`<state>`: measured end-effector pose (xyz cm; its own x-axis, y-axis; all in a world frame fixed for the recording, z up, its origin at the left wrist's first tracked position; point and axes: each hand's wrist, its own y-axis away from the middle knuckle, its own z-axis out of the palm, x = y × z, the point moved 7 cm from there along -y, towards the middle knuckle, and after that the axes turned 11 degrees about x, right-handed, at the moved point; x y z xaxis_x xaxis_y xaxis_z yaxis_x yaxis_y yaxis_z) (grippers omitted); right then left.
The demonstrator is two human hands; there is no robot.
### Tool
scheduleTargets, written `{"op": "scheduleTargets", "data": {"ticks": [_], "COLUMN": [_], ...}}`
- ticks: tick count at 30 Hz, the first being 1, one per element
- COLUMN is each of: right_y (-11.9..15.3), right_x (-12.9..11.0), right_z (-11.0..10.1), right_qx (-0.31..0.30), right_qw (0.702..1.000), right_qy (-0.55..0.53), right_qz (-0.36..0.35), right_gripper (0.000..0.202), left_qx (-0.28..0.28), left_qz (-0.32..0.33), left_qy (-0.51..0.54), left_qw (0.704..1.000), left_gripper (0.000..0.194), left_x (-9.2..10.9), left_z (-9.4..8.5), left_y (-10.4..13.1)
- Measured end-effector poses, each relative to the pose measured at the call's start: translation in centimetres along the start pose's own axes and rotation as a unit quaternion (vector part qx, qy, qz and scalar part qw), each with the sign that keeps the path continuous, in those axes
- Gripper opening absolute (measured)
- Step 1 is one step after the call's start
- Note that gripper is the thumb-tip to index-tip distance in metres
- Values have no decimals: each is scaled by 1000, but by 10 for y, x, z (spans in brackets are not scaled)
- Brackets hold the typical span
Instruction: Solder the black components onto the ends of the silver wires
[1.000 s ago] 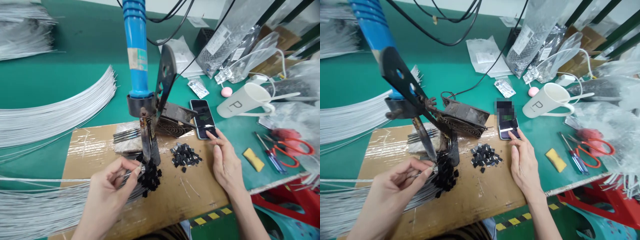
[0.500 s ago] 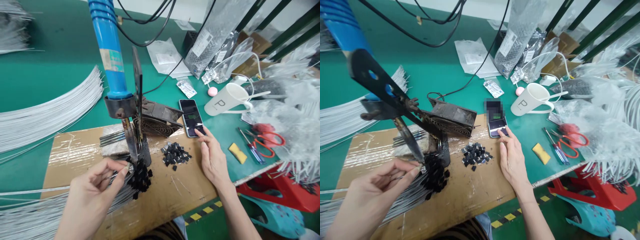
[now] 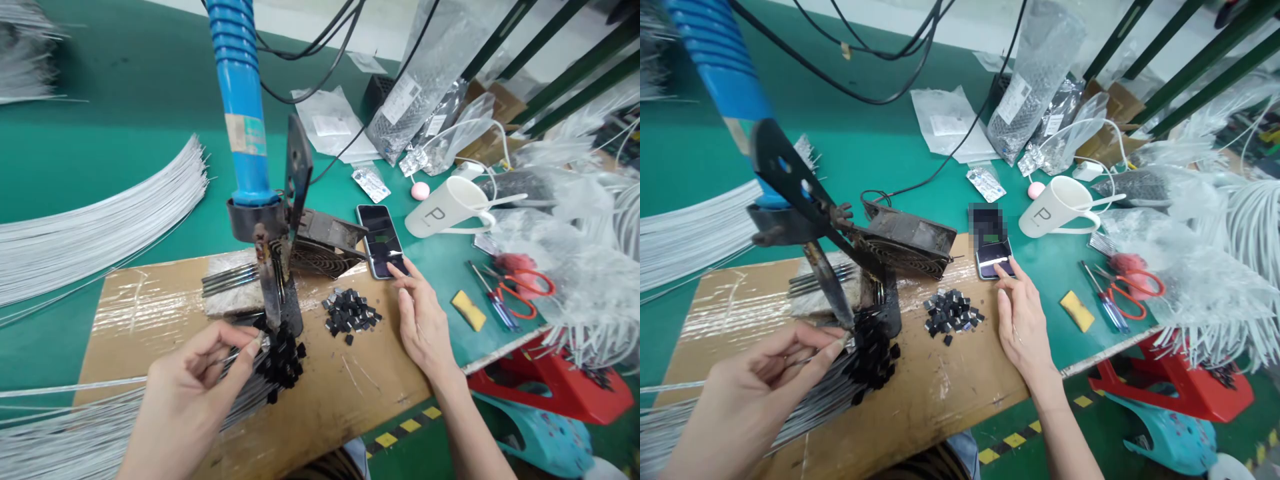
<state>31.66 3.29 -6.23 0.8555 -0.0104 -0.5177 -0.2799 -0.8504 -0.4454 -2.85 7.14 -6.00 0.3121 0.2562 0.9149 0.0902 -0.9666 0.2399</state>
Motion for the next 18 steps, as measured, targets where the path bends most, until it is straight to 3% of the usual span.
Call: {"op": "scheduleTargets", "data": {"ticks": [5, 13, 18], "right_y": [0, 1, 1], "right_x": [-1, 1, 0], "right_z": [0, 0, 0], "right_qx": [5, 8, 6], "right_qw": [1000, 1000, 999], "right_qy": [4, 18, 22], "right_qz": [-9, -17, -24], "right_gripper": [15, 15, 15], "left_qx": [-9, 34, 21], "left_qz": [-7, 7, 6], "left_qy": [3, 32, 40], "left_qw": [1000, 999, 999], "left_gripper": [20, 14, 12], "left_x": [-4, 14, 18], "left_z": [1, 7, 9], "left_y": [1, 5, 7]}}
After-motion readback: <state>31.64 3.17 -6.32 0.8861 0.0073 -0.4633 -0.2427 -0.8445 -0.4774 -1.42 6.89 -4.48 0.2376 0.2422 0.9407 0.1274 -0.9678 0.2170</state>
